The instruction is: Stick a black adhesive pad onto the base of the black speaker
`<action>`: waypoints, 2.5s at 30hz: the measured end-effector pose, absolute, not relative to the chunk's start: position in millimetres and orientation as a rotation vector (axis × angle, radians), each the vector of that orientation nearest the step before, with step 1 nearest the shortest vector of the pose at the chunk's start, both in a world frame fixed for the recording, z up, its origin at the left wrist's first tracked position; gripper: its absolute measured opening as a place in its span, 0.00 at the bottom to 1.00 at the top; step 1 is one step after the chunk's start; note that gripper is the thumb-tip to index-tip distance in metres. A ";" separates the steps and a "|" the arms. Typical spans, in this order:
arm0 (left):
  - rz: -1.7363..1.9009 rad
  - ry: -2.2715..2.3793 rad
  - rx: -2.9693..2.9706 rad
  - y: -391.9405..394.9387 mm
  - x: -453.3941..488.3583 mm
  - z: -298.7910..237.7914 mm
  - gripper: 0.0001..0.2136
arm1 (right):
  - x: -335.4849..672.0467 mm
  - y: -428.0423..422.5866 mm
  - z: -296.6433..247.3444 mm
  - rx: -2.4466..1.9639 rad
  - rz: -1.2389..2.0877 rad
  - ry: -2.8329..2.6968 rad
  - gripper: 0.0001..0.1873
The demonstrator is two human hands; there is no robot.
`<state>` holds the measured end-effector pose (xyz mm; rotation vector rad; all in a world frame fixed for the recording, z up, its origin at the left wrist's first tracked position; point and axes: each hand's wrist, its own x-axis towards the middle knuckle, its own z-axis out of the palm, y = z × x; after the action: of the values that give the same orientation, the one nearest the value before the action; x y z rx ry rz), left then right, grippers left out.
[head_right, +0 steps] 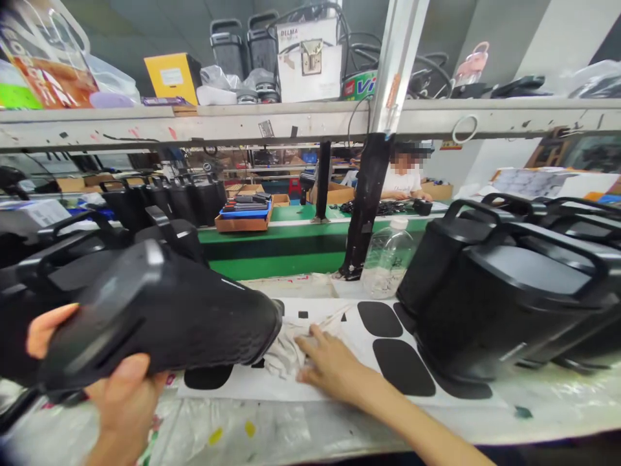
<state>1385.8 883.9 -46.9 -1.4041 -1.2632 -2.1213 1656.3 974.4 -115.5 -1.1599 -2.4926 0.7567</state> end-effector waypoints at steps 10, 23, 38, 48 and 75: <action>-1.939 -1.037 -1.671 916.4 1400.8 -19.1 0.35 | 1680.6 1058.6 -38.9 -1.464 0.234 -2.181 0.16; -1.605 -0.780 -2.442 952.2 1409.6 -40.0 0.50 | 1632.5 971.4 -38.8 -0.688 0.702 -2.291 0.35; -1.777 -1.474 -2.084 1000.3 1385.8 3.9 0.39 | 1587.9 1031.3 -116.0 -1.347 0.600 -2.409 0.14; -1.632 -1.648 -1.964 984.5 1382.1 17.8 0.38 | 1547.6 1061.7 -146.1 -1.367 0.462 -2.390 0.09; -1.920 -1.552 -1.922 1005.7 1347.3 10.2 0.38 | 1557.2 1051.9 -149.6 -1.121 0.582 -2.310 0.06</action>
<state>1347.3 1005.7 10.2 -1.9216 -1.5522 -1.9198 1557.2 1051.9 -149.6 -1.1207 -2.3101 0.5816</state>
